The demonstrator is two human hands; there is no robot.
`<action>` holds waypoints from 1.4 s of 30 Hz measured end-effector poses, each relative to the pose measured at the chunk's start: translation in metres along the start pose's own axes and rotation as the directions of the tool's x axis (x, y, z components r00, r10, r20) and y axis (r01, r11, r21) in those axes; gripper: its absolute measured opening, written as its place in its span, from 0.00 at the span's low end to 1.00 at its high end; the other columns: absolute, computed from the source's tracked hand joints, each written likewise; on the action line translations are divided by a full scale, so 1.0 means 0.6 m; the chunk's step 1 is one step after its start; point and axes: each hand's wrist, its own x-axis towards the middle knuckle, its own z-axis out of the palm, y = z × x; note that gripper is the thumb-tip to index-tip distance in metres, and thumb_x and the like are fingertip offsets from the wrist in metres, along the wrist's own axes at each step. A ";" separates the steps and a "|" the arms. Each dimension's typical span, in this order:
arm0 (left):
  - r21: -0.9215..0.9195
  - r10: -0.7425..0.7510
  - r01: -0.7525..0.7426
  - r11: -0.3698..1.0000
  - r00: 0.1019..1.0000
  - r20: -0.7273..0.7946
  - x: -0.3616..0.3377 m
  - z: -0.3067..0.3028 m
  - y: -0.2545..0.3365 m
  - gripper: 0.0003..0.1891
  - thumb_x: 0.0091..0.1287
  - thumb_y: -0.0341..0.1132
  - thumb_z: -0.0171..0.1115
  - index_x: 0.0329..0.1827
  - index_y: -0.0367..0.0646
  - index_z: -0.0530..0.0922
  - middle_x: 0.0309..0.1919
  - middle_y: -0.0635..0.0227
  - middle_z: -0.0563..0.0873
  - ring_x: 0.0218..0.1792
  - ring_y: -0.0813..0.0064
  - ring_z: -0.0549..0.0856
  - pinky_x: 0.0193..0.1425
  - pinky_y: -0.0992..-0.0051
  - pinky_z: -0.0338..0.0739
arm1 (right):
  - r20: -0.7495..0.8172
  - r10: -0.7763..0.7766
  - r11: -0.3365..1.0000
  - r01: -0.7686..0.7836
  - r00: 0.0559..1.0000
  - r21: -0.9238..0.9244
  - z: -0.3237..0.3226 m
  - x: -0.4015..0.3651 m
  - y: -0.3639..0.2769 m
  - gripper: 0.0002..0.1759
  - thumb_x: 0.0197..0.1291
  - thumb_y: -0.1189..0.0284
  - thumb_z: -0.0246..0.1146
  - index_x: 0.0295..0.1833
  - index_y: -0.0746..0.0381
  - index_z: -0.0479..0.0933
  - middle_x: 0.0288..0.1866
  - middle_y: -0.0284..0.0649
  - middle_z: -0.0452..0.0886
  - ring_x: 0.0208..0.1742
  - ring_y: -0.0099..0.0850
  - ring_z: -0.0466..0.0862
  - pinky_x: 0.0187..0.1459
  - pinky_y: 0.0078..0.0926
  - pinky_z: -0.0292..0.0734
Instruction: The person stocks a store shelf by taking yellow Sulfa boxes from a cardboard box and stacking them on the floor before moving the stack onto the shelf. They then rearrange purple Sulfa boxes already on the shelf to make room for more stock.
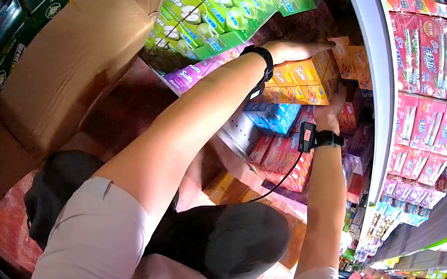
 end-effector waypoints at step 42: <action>0.231 -0.104 0.210 0.950 0.911 -0.400 -0.179 0.056 -0.006 0.41 0.74 0.62 0.38 0.71 0.28 0.61 0.71 0.39 0.64 0.73 0.49 0.62 0.77 0.64 0.55 | 0.000 0.187 0.982 -0.187 0.982 0.003 0.036 -0.086 -0.026 0.21 0.74 0.60 0.51 0.65 0.59 0.73 0.64 0.38 0.78 0.65 0.34 0.75 0.68 0.39 0.66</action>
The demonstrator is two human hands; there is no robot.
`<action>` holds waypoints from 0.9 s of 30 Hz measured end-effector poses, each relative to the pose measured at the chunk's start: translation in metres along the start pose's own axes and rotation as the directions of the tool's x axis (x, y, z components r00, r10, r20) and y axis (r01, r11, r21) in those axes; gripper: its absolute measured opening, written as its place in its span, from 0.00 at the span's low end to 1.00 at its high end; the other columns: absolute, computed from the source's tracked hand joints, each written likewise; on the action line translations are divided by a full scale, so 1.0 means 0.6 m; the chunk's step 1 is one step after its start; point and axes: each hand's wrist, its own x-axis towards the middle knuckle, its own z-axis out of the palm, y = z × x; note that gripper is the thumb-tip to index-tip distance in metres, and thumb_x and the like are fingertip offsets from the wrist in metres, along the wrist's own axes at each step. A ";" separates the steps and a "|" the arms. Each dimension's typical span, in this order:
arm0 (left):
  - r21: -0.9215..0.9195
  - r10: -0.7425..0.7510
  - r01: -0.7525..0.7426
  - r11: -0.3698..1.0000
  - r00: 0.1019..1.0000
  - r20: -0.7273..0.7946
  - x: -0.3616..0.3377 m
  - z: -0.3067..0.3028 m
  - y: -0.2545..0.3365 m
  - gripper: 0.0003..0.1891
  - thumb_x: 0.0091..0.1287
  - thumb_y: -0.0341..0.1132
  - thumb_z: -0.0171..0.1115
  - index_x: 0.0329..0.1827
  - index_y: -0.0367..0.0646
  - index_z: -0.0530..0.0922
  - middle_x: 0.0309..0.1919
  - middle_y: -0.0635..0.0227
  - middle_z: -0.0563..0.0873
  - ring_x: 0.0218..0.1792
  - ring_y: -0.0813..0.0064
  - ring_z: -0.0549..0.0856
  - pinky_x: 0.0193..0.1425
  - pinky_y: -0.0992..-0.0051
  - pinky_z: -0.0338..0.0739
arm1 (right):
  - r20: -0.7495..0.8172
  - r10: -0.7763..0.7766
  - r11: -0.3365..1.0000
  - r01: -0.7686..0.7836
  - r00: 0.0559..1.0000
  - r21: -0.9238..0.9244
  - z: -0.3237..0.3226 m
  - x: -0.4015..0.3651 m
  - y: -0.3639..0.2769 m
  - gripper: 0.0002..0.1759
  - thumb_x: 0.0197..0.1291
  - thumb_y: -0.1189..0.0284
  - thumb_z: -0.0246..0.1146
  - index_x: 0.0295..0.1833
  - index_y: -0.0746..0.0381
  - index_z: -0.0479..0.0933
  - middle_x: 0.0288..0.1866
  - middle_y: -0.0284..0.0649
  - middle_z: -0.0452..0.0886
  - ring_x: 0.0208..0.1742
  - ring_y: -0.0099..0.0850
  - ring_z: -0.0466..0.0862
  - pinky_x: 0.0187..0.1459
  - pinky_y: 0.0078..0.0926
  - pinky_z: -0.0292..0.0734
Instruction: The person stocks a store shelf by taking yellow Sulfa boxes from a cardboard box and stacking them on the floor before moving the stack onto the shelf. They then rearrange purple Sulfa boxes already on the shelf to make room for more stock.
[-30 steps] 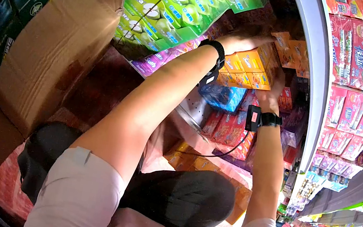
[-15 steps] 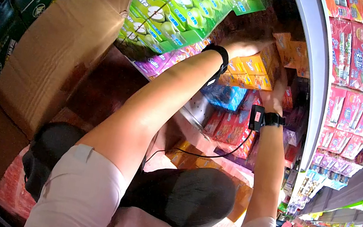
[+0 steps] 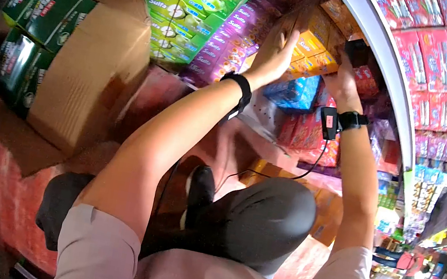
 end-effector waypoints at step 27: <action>0.199 -0.184 0.074 0.977 0.762 0.621 -0.222 0.047 -0.016 0.27 0.62 0.52 0.63 0.40 0.30 0.84 0.42 0.37 0.84 0.49 0.46 0.85 0.55 0.59 0.78 | 0.452 -0.074 -0.695 0.279 0.889 -0.662 -0.060 -0.030 -0.047 0.22 0.74 0.57 0.47 0.65 0.56 0.70 0.40 0.59 0.82 0.46 0.55 0.83 0.45 0.46 0.79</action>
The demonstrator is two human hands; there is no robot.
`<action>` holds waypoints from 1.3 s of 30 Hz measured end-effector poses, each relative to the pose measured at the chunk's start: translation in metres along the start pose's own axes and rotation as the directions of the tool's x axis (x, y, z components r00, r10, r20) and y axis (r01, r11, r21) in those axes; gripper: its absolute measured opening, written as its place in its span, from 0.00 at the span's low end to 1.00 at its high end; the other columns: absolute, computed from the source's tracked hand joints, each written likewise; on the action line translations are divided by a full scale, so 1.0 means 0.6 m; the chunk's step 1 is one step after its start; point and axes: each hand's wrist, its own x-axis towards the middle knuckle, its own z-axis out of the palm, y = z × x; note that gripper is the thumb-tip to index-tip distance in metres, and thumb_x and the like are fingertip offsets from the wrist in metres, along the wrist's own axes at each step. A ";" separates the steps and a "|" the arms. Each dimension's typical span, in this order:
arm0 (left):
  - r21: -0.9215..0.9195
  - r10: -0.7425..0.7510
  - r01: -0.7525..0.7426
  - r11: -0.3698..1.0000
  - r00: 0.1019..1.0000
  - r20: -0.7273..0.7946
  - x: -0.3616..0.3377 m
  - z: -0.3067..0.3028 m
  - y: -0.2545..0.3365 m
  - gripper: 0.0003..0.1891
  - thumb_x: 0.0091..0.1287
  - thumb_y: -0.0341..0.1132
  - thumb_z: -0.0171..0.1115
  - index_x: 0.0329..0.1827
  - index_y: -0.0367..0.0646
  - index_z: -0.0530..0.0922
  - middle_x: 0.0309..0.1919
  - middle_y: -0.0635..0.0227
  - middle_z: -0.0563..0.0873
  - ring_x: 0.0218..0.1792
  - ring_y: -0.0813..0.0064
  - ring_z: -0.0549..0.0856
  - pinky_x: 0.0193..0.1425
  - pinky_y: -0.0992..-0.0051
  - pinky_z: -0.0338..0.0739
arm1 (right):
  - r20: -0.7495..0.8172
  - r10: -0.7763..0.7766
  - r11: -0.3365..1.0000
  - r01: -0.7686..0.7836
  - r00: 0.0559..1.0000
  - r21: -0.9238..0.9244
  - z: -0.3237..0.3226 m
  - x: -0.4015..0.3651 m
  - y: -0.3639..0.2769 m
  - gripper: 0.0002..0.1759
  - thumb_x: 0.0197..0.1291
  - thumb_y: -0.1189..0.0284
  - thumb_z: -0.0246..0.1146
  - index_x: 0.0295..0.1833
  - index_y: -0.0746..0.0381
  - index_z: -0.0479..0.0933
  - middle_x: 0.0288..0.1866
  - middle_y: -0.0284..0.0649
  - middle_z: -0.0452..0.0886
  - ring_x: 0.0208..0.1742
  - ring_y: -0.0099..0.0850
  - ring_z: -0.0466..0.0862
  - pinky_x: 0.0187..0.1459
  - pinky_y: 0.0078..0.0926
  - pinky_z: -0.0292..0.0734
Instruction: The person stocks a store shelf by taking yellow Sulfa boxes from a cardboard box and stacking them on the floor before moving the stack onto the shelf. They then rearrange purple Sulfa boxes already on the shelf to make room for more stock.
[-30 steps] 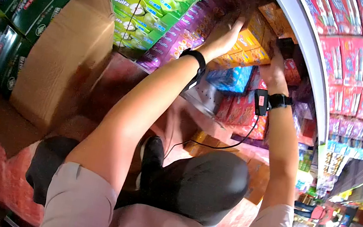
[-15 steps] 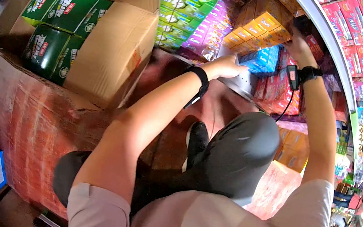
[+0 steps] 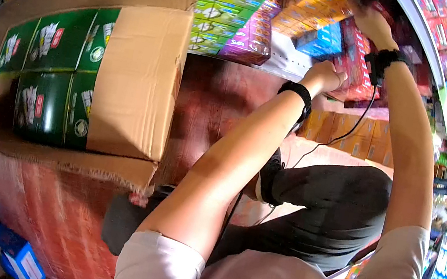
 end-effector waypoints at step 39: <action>-0.143 -0.098 0.026 0.989 0.846 -0.524 0.016 -0.143 -0.054 0.10 0.69 0.36 0.60 0.47 0.40 0.82 0.32 0.74 0.81 0.32 0.84 0.76 0.40 0.81 0.72 | 0.285 0.455 0.002 -0.321 0.843 0.947 0.195 0.051 -0.160 0.22 0.51 0.63 0.62 0.44 0.71 0.82 0.45 0.56 0.86 0.47 0.48 0.87 0.44 0.36 0.80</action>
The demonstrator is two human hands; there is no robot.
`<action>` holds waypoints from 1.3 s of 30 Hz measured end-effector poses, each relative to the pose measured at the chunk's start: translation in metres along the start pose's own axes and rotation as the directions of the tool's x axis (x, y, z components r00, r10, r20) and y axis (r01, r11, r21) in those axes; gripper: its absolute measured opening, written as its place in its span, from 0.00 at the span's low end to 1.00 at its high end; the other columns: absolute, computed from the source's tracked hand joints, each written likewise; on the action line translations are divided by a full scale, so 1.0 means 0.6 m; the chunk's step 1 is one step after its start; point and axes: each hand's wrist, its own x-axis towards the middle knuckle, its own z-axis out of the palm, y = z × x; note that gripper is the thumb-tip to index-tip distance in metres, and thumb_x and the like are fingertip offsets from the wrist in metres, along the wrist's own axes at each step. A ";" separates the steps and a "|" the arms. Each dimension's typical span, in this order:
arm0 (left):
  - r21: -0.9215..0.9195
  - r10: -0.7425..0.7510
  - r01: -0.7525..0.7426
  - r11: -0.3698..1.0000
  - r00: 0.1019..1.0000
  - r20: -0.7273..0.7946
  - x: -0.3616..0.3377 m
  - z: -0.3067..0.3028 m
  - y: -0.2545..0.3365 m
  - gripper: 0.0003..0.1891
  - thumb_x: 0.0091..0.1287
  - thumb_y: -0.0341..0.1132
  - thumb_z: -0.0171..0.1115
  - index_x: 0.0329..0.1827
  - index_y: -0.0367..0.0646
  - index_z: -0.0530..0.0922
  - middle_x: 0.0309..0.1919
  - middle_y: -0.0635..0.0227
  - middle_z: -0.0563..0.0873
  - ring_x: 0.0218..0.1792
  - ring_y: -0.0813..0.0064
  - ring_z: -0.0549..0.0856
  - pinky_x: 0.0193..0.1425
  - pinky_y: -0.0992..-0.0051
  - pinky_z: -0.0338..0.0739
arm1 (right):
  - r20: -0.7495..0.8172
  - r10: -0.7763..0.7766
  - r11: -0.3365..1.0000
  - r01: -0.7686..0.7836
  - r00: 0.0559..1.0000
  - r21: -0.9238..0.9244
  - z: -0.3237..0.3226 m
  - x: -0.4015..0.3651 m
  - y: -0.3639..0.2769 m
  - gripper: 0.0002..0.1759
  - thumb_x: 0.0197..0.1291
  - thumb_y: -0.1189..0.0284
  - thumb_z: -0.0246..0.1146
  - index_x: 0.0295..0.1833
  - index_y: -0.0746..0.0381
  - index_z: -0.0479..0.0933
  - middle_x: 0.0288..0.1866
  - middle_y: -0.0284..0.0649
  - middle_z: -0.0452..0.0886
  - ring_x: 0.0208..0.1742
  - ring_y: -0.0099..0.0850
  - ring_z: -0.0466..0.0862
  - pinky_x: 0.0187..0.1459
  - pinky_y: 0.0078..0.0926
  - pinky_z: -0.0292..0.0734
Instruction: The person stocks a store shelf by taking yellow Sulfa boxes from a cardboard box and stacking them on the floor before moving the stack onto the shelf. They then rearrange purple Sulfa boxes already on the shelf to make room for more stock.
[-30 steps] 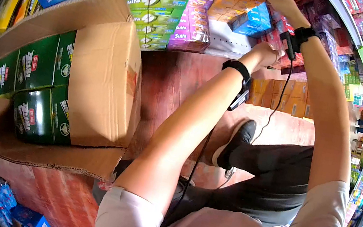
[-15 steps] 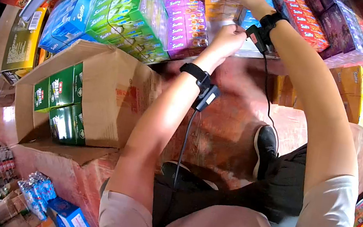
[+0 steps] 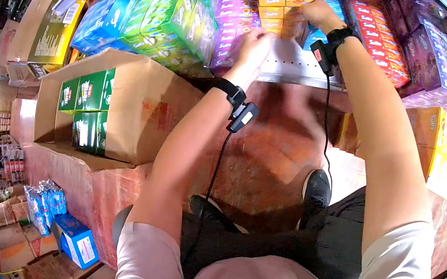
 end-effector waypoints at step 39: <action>-0.296 0.160 -0.112 0.948 0.977 0.142 -0.042 0.036 0.186 0.34 0.75 0.55 0.51 0.73 0.40 0.57 0.68 0.60 0.71 0.70 0.69 0.68 0.72 0.63 0.60 | 0.265 0.179 0.740 -0.307 0.948 0.599 -0.134 -0.146 -0.196 0.24 0.74 0.49 0.49 0.58 0.57 0.76 0.50 0.37 0.84 0.49 0.29 0.82 0.53 0.36 0.79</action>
